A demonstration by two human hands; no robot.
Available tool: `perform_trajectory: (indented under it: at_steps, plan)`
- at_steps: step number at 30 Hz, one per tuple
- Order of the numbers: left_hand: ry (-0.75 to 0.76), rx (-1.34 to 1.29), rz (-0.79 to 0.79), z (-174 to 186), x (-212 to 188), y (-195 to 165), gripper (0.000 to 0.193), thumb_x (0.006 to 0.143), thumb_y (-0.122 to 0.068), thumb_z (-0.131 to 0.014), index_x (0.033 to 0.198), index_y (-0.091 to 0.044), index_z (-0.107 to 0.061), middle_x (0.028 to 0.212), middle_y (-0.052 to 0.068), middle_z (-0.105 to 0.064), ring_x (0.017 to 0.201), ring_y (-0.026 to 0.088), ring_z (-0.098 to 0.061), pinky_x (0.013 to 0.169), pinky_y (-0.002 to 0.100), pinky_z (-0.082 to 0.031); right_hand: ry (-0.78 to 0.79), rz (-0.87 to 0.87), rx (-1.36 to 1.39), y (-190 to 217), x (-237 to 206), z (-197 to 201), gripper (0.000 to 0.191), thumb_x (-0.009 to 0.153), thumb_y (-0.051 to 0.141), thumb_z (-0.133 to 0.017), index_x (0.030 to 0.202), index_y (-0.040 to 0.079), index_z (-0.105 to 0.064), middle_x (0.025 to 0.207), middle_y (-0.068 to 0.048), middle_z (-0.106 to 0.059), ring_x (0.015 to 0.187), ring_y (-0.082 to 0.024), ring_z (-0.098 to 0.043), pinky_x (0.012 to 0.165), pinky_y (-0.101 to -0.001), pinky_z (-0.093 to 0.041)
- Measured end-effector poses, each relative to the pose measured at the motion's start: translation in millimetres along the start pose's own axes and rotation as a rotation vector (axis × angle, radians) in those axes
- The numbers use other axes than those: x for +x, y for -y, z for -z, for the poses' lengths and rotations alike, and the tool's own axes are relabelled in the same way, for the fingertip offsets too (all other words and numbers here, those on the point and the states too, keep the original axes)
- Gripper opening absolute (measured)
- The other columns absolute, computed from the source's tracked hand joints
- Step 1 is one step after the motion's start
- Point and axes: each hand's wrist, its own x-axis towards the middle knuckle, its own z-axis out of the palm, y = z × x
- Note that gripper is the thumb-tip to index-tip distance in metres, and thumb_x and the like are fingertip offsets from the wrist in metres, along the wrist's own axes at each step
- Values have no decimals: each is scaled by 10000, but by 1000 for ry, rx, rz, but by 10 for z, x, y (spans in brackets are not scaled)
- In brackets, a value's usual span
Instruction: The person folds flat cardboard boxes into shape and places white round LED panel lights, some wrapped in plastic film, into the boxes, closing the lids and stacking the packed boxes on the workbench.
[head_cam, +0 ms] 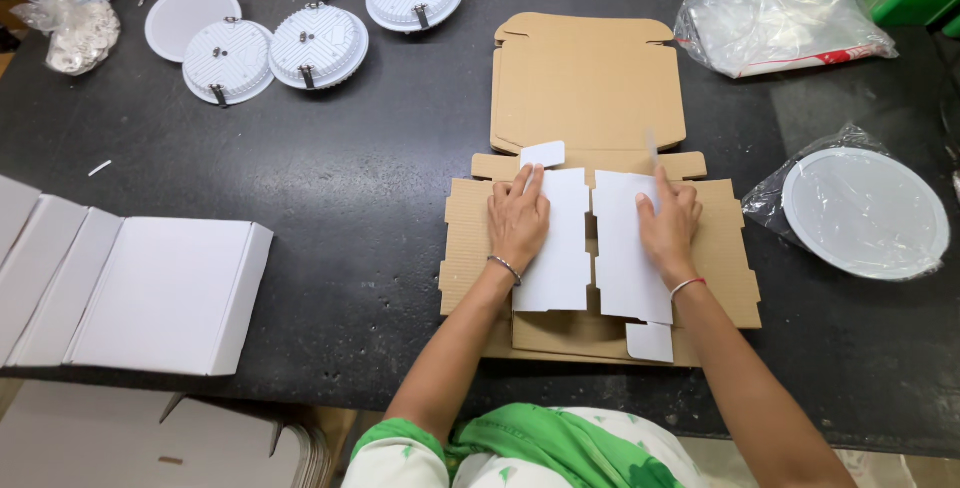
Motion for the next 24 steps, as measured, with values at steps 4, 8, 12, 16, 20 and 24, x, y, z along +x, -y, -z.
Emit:
perform_trajectory:
  at_steps: [4, 8, 12, 16, 20, 24]
  plan:
    - [22, 97, -136, 42, 62, -25, 441, 927, -279, -602, 1316, -85, -676, 1387, 133, -632, 1026, 295, -534, 911, 426, -439, 64, 151, -239, -4, -3, 3, 409, 1014, 274, -636, 1384, 99, -641, 1262, -159, -546, 1167, -359, -491, 989, -482, -407]
    - [-51, 108, -221, 100, 220, -91, 337, 945, -330, -606, 1145, -82, -716, 1240, 124, -680, 1156, 330, -573, 1000, 449, -469, 36, 400, -142, 14, 142, 118, 286, 1014, 295, -632, 1154, 49, -673, 1243, -122, -636, 1192, -328, -567, 968, -447, -485]
    - [92, -131, -6, 134, 466, -49, 314, 1000, -318, -555, 972, -33, -684, 1044, 182, -720, 1013, 378, -628, 887, 484, -493, 198, 293, 64, 2, 452, 261, 314, 1030, 344, -593, 959, 55, -691, 1072, -129, -694, 1043, -350, -638, 882, -446, -508]
    - [134, -441, 170, 173, 761, 267, 466, 1044, -362, -380, 859, -6, -619, 913, 201, -732, 870, 404, -661, 800, 504, -486, 354, -28, 208, -112, 757, 312, 452, 1126, 446, -442, 1041, 58, -655, 1036, -137, -706, 981, -311, -669, 884, -411, -503]
    - [214, -819, 296, 170, 846, 422, 583, 1054, -394, -304, 746, -31, -641, 834, 102, -797, 900, 267, -771, 883, 359, -547, 417, -111, 738, -354, 710, 368, 562, 1142, 496, -336, 954, 50, -623, 1170, -70, -737, 1124, -182, -692, 974, -311, -495]
    - [274, -924, 274, 268, 783, 434, 610, 1105, -417, -360, 744, 36, -553, 719, 100, -676, 879, 246, -784, 822, 337, -586, 409, 20, 821, -425, 654, 404, 598, 1158, 538, -356, 1068, 13, -628, 1128, -143, -692, 1159, -221, -690, 981, -318, -527]
